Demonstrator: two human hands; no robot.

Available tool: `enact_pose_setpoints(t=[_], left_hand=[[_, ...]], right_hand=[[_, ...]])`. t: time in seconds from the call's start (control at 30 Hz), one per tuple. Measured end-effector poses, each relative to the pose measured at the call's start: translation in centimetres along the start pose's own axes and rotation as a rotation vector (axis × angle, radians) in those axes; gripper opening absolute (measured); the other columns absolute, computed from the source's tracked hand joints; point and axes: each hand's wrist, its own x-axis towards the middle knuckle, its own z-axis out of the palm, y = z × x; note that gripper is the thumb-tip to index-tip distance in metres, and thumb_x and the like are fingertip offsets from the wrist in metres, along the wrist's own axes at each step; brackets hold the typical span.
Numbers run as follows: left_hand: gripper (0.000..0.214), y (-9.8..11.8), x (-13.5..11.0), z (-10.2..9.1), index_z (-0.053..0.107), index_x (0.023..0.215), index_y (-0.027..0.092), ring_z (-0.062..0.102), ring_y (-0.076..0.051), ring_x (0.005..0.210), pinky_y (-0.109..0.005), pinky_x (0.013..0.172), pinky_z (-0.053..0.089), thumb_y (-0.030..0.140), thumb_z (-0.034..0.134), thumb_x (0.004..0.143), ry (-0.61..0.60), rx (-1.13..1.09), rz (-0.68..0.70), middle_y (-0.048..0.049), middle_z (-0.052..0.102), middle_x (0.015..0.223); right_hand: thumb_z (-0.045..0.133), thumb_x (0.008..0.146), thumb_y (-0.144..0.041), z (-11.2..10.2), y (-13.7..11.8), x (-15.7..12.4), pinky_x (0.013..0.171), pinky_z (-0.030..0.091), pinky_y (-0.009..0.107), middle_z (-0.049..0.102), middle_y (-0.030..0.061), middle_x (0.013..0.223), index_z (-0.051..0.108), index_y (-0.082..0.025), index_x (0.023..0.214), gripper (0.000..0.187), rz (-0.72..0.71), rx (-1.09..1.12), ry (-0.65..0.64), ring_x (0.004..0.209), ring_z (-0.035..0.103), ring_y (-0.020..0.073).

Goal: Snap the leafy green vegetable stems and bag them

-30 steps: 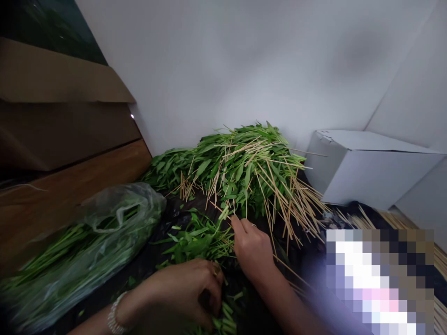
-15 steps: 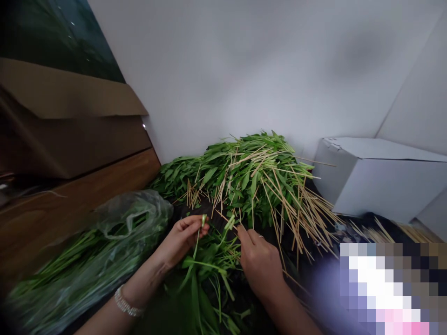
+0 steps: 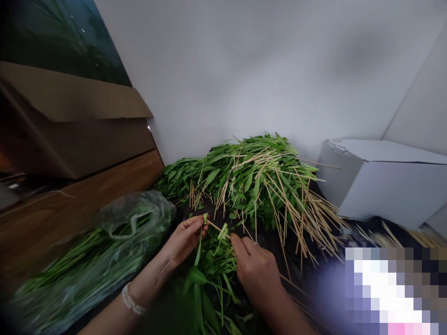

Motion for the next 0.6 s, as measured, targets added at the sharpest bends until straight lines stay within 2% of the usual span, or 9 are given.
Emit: enact_pose_setpoints(t=[0.6], left_hand=[[0.026, -0.23, 0.00, 0.01, 0.076, 0.078, 0.014, 0.063, -0.009, 0.066, -0.018, 0.066, 0.049, 0.022, 0.088, 0.055, 0.034, 0.023, 0.058, -0.0028, 0.072, 0.074]], right_hand=[[0.034, 0.095, -0.012, -0.06, -0.25, -0.08, 0.061, 0.045, 0.022, 0.062, 0.0038, 0.071, 0.065, -0.011, 0.108, 0.033, 0.010, 0.007, -0.004, 0.063, 0.059, 0.0123]])
